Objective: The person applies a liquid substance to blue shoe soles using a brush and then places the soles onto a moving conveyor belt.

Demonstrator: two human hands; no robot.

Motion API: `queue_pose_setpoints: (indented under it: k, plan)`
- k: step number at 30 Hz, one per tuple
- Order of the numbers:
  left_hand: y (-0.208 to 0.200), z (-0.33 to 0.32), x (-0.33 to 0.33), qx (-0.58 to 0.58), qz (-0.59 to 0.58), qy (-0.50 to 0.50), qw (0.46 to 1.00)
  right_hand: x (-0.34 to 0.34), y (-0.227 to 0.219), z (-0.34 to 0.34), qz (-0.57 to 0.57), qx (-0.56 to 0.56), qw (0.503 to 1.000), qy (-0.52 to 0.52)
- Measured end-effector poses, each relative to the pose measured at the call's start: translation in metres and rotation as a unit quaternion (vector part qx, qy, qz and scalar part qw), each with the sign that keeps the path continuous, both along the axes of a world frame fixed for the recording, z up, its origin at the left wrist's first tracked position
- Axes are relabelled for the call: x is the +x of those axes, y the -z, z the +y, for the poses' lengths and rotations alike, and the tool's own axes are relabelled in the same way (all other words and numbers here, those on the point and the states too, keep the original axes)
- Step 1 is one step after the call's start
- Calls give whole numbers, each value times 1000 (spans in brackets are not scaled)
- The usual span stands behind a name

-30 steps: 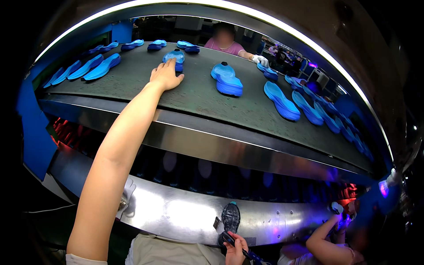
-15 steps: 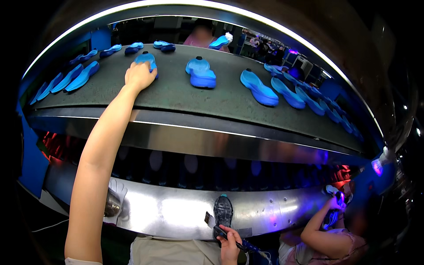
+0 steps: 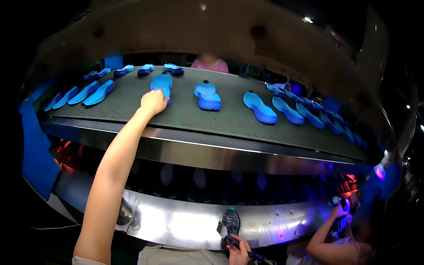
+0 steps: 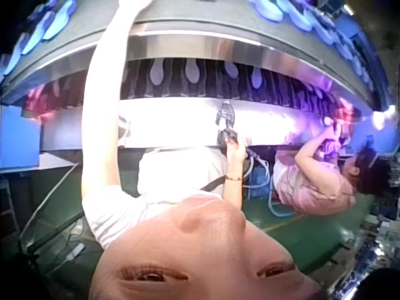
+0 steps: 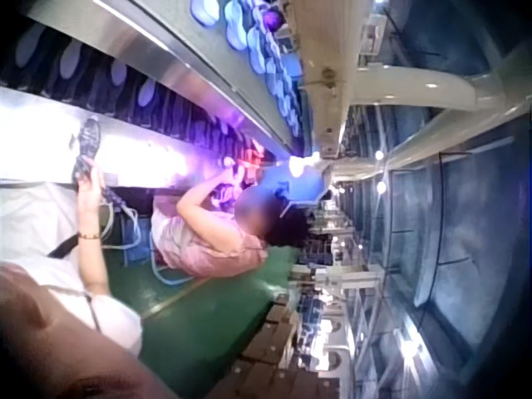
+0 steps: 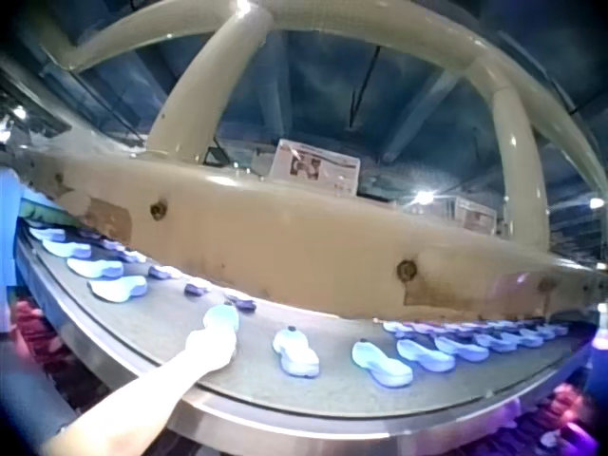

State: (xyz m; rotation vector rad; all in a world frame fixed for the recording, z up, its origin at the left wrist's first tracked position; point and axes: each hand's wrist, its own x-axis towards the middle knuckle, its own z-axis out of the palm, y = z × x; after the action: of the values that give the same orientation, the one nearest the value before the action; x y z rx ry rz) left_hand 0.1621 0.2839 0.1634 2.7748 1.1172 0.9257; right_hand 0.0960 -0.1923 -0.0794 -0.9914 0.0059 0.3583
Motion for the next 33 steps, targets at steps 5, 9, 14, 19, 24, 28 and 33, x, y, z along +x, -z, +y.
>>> queue_pose_setpoints:
  k: [5,9,14,19,24,28,33]
  plan:
    - [-10,-35,-40,10,0,80,997,3,8,-19,35,59,997,-27]
    - [14,-55,-86,-75,-218,244,942,9,9,-26,59,42,997,-3]
    - [50,-102,-138,-250,-583,296,714,32,23,-18,36,73,997,0]
    - [67,-120,-166,-670,-452,367,460,36,13,-5,-10,71,997,25]
    - [171,-142,-203,-711,-362,523,301,25,28,-19,33,139,989,-42]
    - [255,-191,-208,-893,-213,310,248,25,30,-28,64,136,989,8]
    - [336,-232,-203,-941,-146,84,293,29,20,-25,72,97,990,71]
